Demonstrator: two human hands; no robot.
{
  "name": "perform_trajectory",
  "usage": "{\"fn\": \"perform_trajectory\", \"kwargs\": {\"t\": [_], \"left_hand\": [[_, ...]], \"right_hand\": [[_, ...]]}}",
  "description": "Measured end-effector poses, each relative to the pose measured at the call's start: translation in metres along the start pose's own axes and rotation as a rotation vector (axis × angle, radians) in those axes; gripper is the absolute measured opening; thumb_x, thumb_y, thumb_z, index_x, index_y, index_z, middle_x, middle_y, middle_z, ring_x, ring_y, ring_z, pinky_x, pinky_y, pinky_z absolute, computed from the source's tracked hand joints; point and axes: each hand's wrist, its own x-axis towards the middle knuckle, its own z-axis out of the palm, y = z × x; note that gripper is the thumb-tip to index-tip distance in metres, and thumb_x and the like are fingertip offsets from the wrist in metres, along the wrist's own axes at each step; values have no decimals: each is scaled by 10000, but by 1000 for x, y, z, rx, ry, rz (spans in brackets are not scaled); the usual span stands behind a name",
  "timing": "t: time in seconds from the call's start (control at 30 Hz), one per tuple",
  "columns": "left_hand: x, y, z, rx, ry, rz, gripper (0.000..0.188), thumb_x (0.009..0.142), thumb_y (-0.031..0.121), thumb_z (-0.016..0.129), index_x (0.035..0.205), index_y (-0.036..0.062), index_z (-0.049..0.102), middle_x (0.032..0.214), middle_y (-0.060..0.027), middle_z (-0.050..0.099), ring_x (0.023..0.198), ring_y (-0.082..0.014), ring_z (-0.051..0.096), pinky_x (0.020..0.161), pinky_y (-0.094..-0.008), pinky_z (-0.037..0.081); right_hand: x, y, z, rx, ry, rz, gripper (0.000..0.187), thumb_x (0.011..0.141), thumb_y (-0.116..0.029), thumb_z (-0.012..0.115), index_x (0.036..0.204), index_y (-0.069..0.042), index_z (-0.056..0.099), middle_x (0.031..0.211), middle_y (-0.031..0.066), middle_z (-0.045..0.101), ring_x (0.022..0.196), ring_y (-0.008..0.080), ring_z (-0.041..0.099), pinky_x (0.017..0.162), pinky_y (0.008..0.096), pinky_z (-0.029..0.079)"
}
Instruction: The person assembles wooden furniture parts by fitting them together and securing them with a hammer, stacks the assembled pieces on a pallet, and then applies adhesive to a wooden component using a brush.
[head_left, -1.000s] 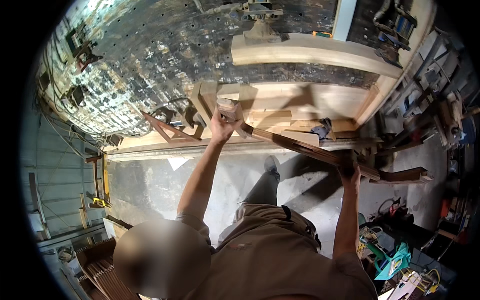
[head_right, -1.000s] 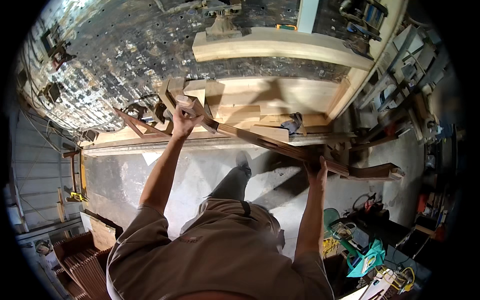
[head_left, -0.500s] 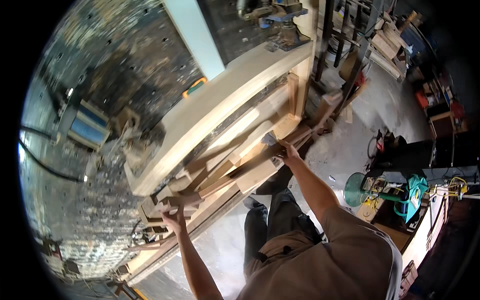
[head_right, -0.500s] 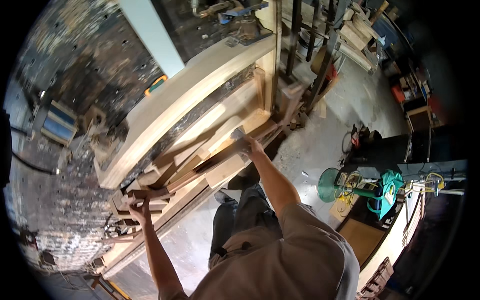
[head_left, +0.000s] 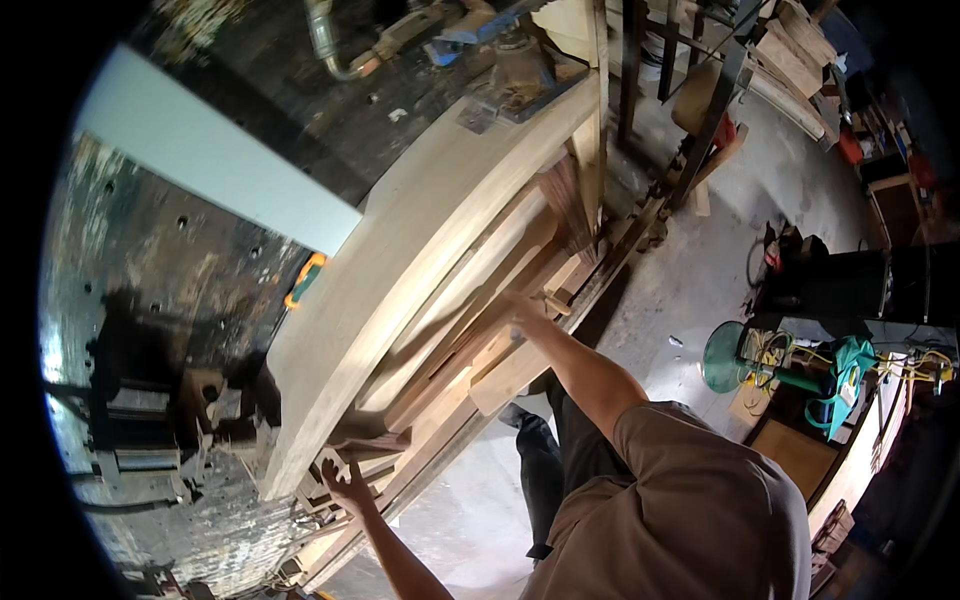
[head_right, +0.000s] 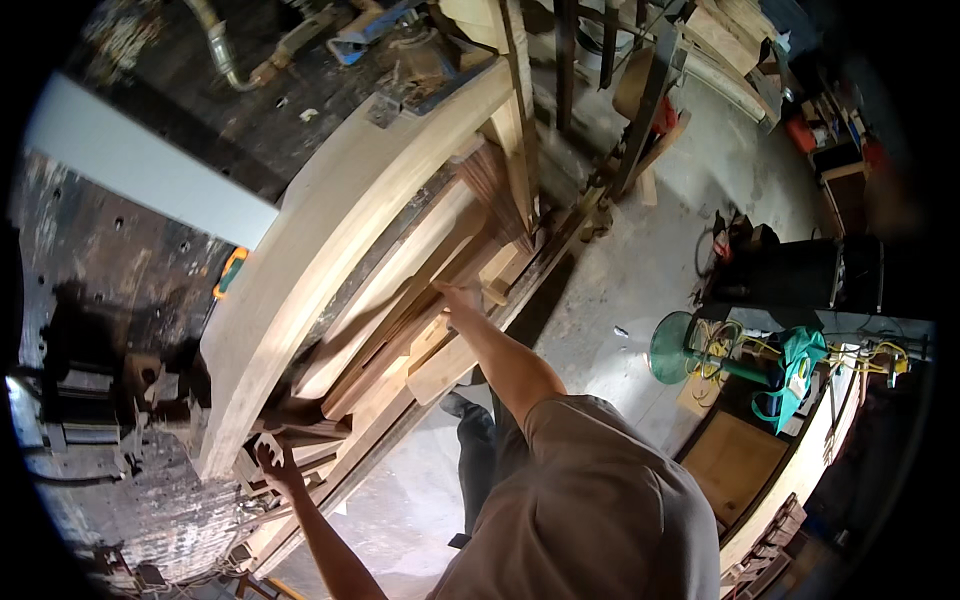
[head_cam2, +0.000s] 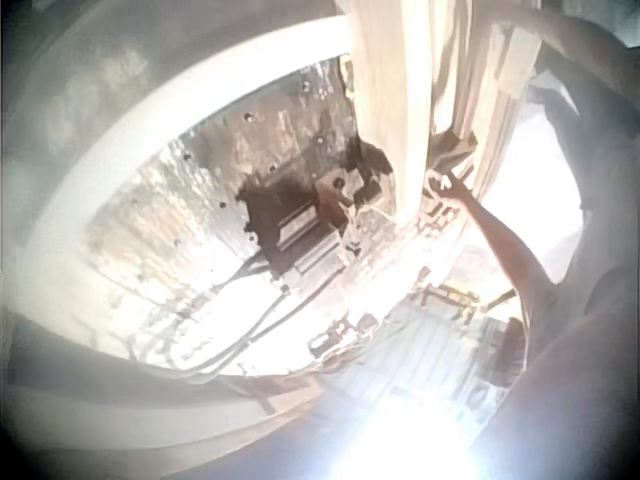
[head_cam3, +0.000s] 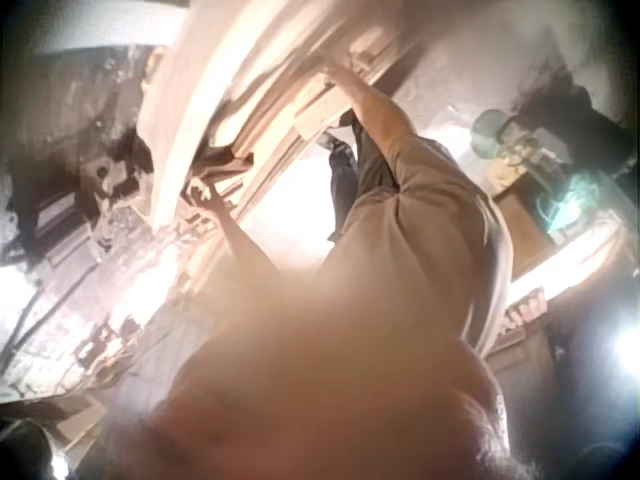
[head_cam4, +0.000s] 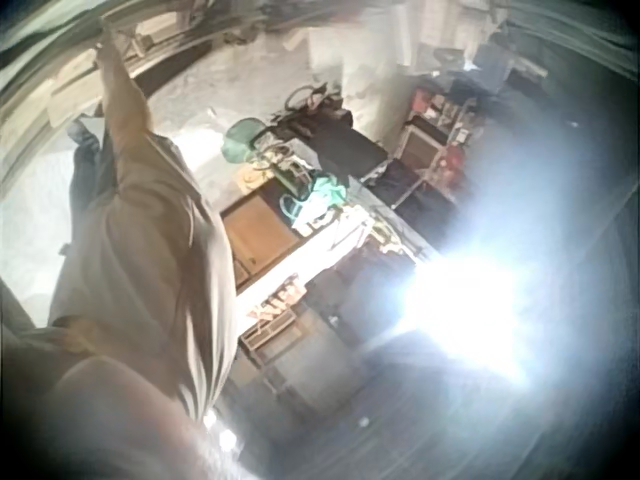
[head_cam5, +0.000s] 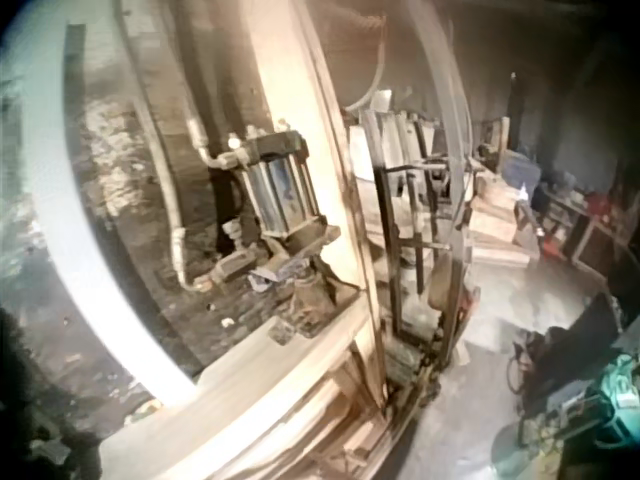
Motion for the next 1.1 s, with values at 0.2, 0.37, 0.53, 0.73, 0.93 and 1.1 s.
{"fn": "perform_trajectory", "kwargs": {"t": [0.2,0.37,0.53,0.73,0.93,1.1], "left_hand": [[-56,-48,24,-134,-74,-95,421,777,62,740,1140,-71,572,1055,-169,648,851,-225,626,747,-311,513],[-147,-61,54,50,-332,-214,425,752,86,755,1125,-43,597,1033,-171,664,839,-218,637,747,-323,518],[-229,-46,45,-37,-654,-627,447,707,128,760,1101,-39,631,961,-142,681,795,-202,634,701,-333,523],[-275,-48,26,213,-701,-524,426,724,307,800,1031,41,670,885,-98,707,812,-201,666,747,-334,528],[-316,27,9,-256,-375,-820,403,764,208,735,1088,-10,638,963,-123,705,861,-194,679,768,-331,541],[-407,19,20,-208,-354,-1039,468,712,267,743,1085,1,645,957,-131,704,848,-229,674,787,-349,533]], "right_hand": [[-32,-33,22,-61,82,-69,478,724,-292,821,1090,-46,639,1134,72,622,973,198,603,779,326,525],[-5,-19,41,61,0,-269,714,748,-293,805,1276,39,457,1159,131,542,961,190,572,685,284,541],[10,-35,52,-63,87,59,685,750,-284,804,1260,36,477,1153,146,565,1001,206,576,698,317,556],[64,-17,16,223,-381,16,377,873,-326,661,1163,-97,587,1114,100,638,986,236,632,733,450,586],[57,-52,15,14,-368,156,527,857,-396,690,1221,-45,545,1205,141,576,1123,304,550,957,510,487],[49,-65,12,-103,-185,167,942,759,-533,734,1413,-22,290,1240,169,523,1188,313,505,1022,511,421]]}}
